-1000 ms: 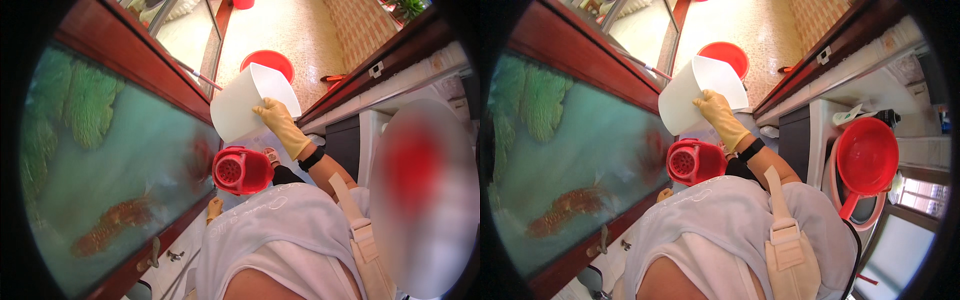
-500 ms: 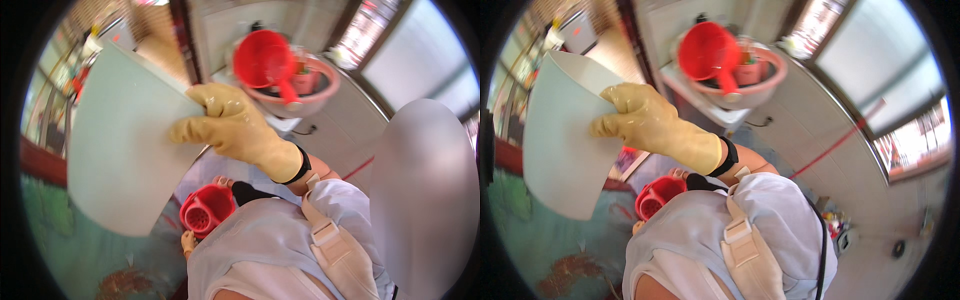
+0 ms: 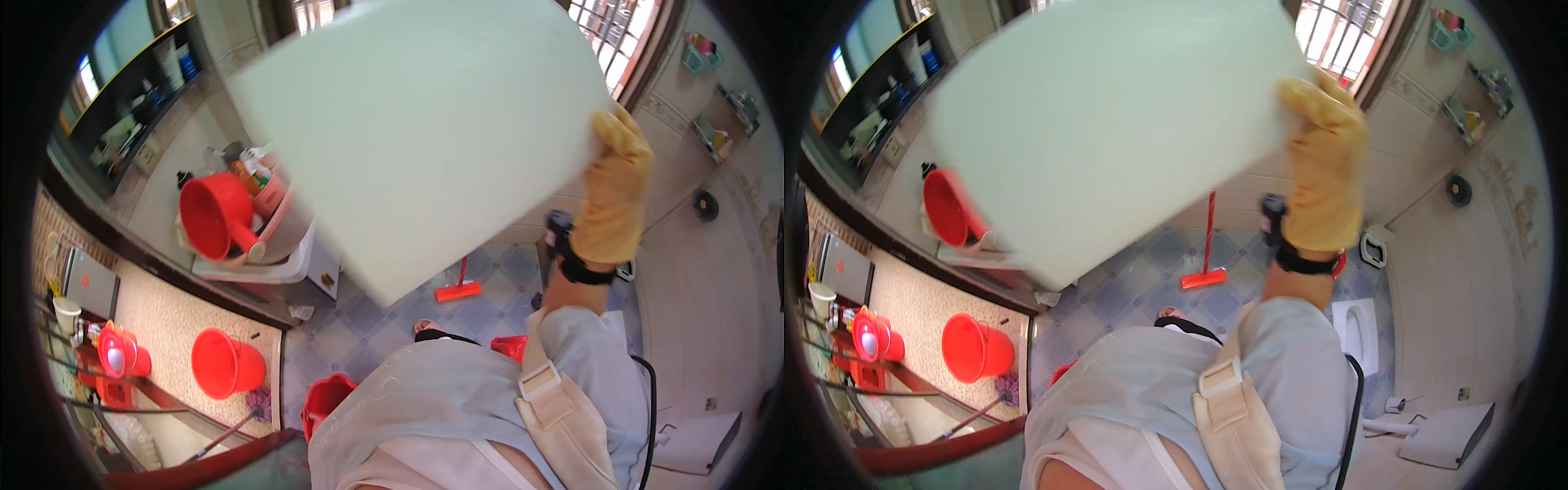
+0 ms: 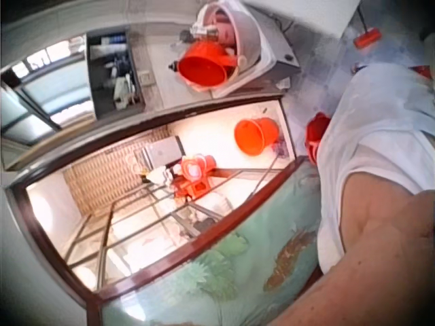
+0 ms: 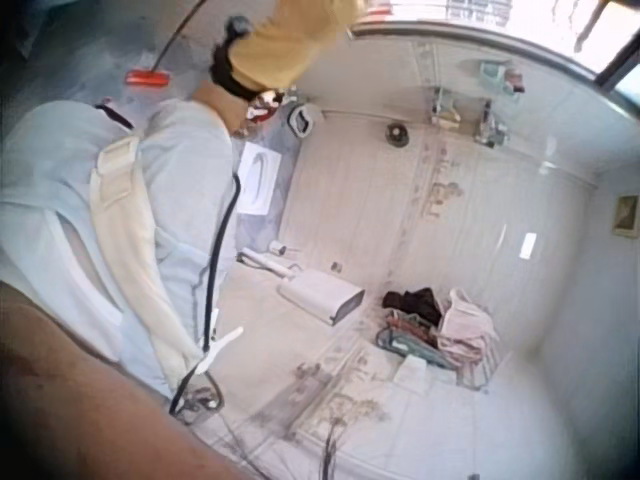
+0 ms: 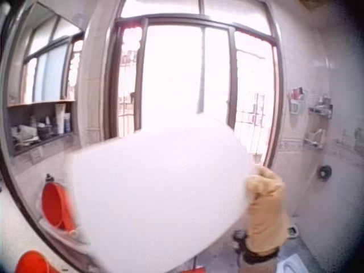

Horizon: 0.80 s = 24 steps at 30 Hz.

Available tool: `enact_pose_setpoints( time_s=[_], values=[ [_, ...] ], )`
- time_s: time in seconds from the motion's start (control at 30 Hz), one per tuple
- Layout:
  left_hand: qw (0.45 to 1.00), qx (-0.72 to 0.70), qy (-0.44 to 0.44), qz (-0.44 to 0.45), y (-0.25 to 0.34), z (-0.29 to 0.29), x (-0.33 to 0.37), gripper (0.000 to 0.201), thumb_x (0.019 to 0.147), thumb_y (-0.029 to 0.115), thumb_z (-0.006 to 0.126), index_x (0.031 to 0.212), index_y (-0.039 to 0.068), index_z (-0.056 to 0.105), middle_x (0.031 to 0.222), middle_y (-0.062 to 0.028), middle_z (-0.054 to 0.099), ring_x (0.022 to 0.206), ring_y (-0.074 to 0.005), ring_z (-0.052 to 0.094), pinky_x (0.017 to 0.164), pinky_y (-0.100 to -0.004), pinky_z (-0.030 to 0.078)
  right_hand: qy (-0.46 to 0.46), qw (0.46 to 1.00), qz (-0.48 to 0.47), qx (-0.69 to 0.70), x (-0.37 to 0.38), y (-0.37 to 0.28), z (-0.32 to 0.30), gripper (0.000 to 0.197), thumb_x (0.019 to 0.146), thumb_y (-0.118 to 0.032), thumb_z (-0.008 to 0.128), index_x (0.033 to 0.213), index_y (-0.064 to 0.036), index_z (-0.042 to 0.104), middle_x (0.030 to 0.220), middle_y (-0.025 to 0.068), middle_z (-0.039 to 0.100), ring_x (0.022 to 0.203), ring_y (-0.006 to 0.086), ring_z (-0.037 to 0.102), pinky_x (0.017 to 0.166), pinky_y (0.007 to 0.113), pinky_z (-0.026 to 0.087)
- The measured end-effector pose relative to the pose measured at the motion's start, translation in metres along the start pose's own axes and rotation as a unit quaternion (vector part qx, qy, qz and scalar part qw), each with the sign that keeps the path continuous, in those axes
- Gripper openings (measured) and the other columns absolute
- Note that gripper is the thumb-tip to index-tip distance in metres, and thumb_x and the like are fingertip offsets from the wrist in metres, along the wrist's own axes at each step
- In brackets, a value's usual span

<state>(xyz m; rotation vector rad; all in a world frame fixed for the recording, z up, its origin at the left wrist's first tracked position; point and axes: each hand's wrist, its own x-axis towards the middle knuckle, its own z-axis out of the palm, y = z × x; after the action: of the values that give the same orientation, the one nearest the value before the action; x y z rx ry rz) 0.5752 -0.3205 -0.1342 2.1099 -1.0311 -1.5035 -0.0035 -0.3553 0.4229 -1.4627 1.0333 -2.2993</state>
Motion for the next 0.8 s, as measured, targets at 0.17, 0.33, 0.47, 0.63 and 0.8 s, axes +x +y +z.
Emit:
enact_pose_setpoints(
  time_s=[0.17,0.33,0.47,0.63,0.8],
  values=[
    [0.999,0.027,-0.024,0.023,0.066,0.039,0.014,0.031,0.088,0.019,0.061,0.062,0.017,0.044,0.055,0.0065,0.039,0.049,-0.006,0.037,0.041,-0.0271,0.029,0.183,0.953,0.044,-0.236,0.028,-0.055,-0.1,0.025,0.085,-0.006,0.064,0.107,0.006,0.067,0.096,0.0048,0.068,0.084,0.0135,0.063,0.076,0.025,0.049],
    [0.998,0.054,-0.029,0.025,0.112,0.077,0.025,0.03,0.087,0.018,0.061,0.062,0.017,0.044,0.056,0.0065,0.039,0.049,-0.006,0.038,0.041,-0.0273,0.029,0.084,0.754,-0.032,-0.651,0.117,-0.025,-0.156,0.023,0.083,-0.013,0.065,0.102,-0.0015,0.069,0.091,0.0103,0.071,0.077,0.0231,0.065,0.072,0.03,0.048],
    [0.997,0.078,0.004,0.019,0.146,0.094,0.018,0.03,0.087,0.018,0.061,0.062,0.016,0.044,0.056,0.0064,0.039,0.049,-0.006,0.038,0.041,-0.0275,0.029,-0.048,0.71,-0.029,-0.702,0.211,0.053,-0.247,0.021,0.083,-0.019,0.065,0.099,-0.0074,0.068,0.093,0.0165,0.068,0.081,0.0311,0.064,0.073,0.035,0.048],
    [0.995,0.093,0.017,0.007,0.178,0.124,0.021,0.029,0.087,0.017,0.06,0.062,0.016,0.044,0.056,0.0063,0.04,0.049,-0.0061,0.038,0.04,-0.0276,0.029,-0.026,0.692,0.084,-0.717,0.301,0.138,-0.305,0.019,0.086,-0.019,0.066,0.1,-0.0068,0.069,0.092,0.014,0.069,0.082,0.0266,0.064,0.076,0.035,0.048],
    [0.994,0.097,0.051,-0.012,0.2,0.14,0.02,0.029,0.086,0.017,0.06,0.063,0.016,0.044,0.056,0.0063,0.04,0.049,-0.0061,0.038,0.04,-0.0278,0.029,-0.04,0.625,0.17,-0.761,0.361,0.238,-0.357,0.029,0.09,-0.026,0.065,0.115,-0.0122,0.068,0.11,0.0094,0.071,0.102,0.0236,0.066,0.09,0.034,0.048]
  ],
)
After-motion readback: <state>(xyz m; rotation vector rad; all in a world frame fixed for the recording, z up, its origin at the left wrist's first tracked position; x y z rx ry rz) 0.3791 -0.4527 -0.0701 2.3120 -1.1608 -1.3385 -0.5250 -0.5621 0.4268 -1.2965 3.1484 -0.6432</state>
